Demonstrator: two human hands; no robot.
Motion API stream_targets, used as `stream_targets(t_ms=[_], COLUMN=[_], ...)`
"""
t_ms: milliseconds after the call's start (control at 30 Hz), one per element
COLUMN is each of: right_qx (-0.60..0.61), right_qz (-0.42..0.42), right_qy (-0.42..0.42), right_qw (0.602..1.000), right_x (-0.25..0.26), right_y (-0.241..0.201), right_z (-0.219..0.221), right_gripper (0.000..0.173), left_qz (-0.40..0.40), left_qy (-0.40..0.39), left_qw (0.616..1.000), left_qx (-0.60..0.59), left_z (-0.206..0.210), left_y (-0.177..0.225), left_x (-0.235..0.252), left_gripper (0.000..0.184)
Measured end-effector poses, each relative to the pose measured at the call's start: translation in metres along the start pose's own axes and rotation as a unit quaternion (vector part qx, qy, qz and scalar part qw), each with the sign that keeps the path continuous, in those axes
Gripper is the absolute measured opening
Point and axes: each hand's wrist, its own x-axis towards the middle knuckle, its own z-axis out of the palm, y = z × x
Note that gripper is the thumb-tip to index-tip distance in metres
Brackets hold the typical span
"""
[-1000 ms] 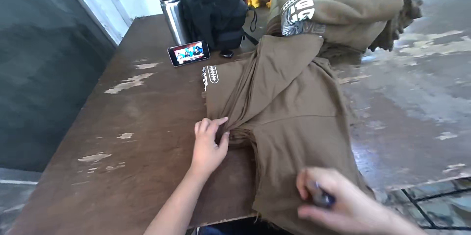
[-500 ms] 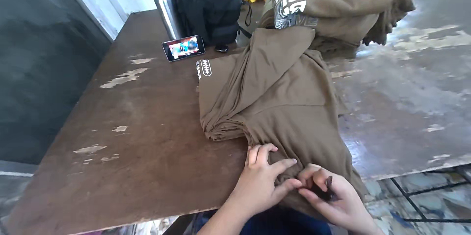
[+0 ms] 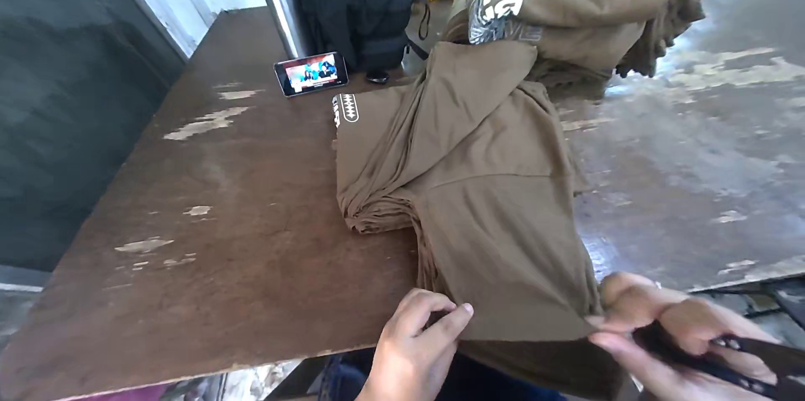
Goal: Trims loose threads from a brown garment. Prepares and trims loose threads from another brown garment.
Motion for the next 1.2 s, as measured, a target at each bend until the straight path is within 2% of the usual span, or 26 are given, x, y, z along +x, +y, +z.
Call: stream_targets(t_ms=[100, 167, 200, 300, 367, 433, 533, 600, 667, 800, 967, 1200], right_qx=[-0.063, -0.132, -0.175, -0.277, -0.256, -0.228, -0.2, -0.146, -0.087, -0.083, -0.103, -0.092], right_qz=[-0.015, -0.017, -0.001, 0.049, 0.053, 0.055, 0.078, 0.093, 0.089, 0.04, -0.018, 0.02], right_qy=[0.084, 0.108, 0.097, 0.001, -0.006, 0.02, 0.012, -0.016, -0.002, 0.059, 0.079, 0.045], right_qw=[0.994, 0.985, 0.98, 0.96, 0.965, 0.972, 0.977, 0.985, 0.992, 0.994, 0.991, 0.995], right_x=[0.018, 0.023, 0.021, 0.009, 0.004, -0.001, -0.013, -0.023, -0.031, -0.032, -0.025, -0.032], right_y=[0.008, 0.022, 0.031, 0.052, 0.047, 0.035, 0.01, -0.002, -0.004, 0.0, -0.002, -0.011], right_z=[0.02, 0.041, 0.052, 0.078, 0.076, 0.07, 0.066, 0.07, 0.081, 0.098, 0.105, 0.1], right_gripper=[0.023, 0.021, 0.02, 0.018, 0.023, 0.031, 0.045, 0.043, 0.032, 0.036, 0.027, 0.021], left_qz=[-0.07, -0.166, -0.218, -0.32, -0.332, -0.297, -0.231, -0.22, -0.213, -0.205, -0.22, -0.231], left_qy=[0.005, 0.029, 0.047, 0.105, 0.127, 0.12, 0.096, 0.108, 0.11, 0.099, 0.11, 0.114], left_qw=[0.997, 0.975, 0.947, 0.823, 0.786, 0.793, 0.838, 0.867, 0.88, 0.87, 0.86, 0.868], left_qx=[-0.037, -0.146, -0.231, -0.457, -0.506, -0.518, -0.485, -0.435, -0.411, -0.438, -0.447, -0.425], left_z=[0.005, 0.008, 0.008, 0.005, 0.005, 0.003, 0.004, 0.009, 0.012, 0.01, 0.009, 0.012], left_y=[0.005, 0.008, 0.011, 0.011, 0.011, 0.011, 0.014, 0.017, 0.019, 0.022, 0.026, 0.026], left_x=[0.001, 0.003, 0.004, 0.004, 0.0, -0.004, -0.006, -0.007, -0.009, -0.011, -0.011, -0.014], left_gripper=[0.015, 0.025, 0.03, 0.04, 0.038, 0.033, 0.041, 0.046, 0.043, 0.033, 0.039, 0.043])
